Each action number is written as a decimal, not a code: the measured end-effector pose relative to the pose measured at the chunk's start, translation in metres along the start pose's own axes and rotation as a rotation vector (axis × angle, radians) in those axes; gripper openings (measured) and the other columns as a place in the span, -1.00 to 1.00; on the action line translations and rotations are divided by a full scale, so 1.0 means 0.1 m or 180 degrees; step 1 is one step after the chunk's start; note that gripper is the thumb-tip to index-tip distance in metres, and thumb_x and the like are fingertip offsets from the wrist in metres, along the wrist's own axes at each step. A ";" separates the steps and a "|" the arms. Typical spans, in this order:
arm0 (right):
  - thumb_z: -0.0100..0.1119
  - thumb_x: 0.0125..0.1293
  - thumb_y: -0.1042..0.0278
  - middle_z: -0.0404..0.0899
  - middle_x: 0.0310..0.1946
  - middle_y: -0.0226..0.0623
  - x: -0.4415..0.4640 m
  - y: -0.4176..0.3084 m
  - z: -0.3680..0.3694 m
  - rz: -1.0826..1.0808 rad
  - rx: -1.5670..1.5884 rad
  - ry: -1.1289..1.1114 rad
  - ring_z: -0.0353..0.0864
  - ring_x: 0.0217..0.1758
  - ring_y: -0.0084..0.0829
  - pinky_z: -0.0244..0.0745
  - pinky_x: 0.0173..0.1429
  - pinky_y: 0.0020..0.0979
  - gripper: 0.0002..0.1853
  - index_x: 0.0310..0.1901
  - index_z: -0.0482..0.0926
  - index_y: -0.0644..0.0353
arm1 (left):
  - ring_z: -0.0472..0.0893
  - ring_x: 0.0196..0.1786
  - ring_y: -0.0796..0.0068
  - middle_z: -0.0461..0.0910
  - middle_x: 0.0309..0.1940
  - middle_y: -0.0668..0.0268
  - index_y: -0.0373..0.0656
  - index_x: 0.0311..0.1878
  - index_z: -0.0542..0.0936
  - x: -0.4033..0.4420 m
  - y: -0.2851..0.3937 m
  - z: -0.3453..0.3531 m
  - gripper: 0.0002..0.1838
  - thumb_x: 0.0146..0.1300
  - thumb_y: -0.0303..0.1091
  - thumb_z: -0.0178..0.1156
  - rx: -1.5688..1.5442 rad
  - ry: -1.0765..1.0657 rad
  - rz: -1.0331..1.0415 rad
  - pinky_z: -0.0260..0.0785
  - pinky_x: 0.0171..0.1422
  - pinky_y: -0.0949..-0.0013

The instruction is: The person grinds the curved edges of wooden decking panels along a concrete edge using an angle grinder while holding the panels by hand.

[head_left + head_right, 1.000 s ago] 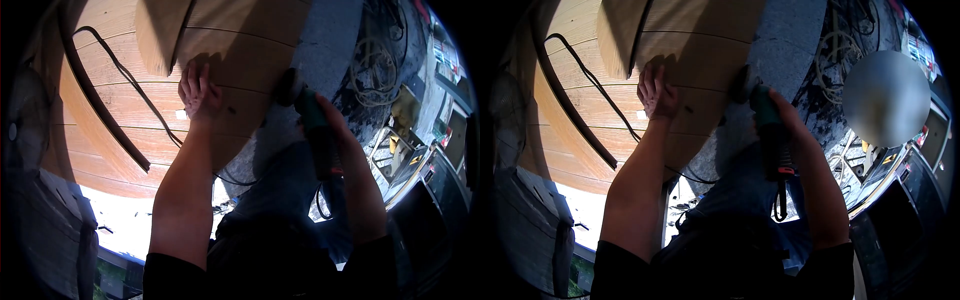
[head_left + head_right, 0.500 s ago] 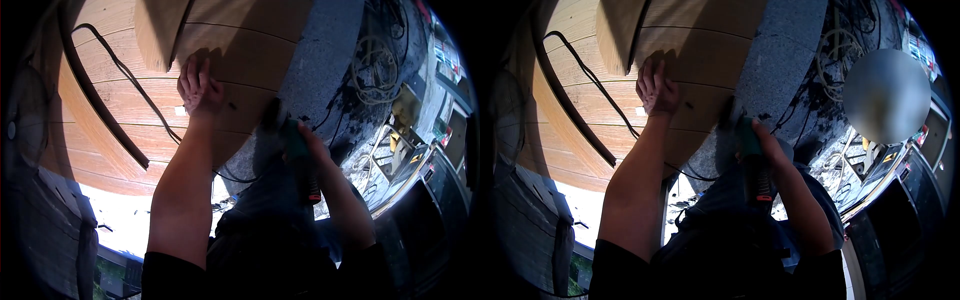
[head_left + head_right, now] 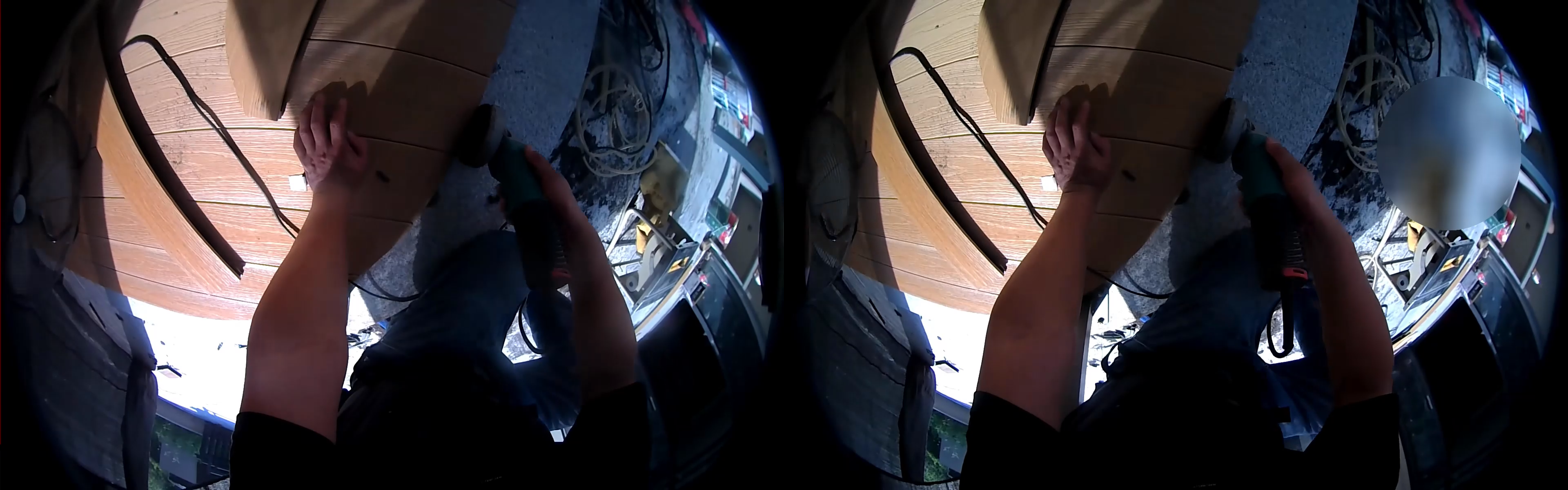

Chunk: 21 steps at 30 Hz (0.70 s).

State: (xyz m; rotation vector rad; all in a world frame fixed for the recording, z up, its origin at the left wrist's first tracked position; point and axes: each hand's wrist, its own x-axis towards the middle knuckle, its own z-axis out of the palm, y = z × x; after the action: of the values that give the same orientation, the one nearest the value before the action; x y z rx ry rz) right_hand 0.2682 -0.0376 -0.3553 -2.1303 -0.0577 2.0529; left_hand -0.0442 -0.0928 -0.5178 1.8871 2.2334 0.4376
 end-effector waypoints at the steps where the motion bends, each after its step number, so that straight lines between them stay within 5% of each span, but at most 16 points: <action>1: 0.09 0.54 -0.35 0.69 -0.20 -0.07 0.01 -0.03 -0.03 0.0000 -0.0051 -0.0040 0.77 -0.26 -0.30 0.74 -0.24 -0.33 -0.17 0.37 0.38 0.40 | 0.21 0.65 -0.03 0.21 0.65 0.16 0.14 0.56 0.38 0.00 0.00 -0.01 -0.26 0.26 -0.28 0.21 -0.0044 -0.0002 0.0026 0.08 0.66 -0.20; 21: 0.07 0.48 -0.49 0.70 -0.19 -0.05 -0.18 0.92 0.12 0.0437 -0.0038 -0.0132 0.80 -0.22 -0.22 0.75 -0.15 -0.25 -0.07 0.41 0.36 0.36 | 0.21 0.66 0.00 0.23 0.65 0.21 0.20 0.54 0.40 -0.01 0.05 -0.01 -0.31 0.30 -0.23 0.18 0.0080 0.0014 -0.0020 0.06 0.67 -0.20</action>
State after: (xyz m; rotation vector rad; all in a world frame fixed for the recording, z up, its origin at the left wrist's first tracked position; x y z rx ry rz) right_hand 0.2467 -0.1292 -0.3521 -2.1545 0.0727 2.1773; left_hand -0.0399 -0.0929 -0.5152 1.8927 2.2572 0.4150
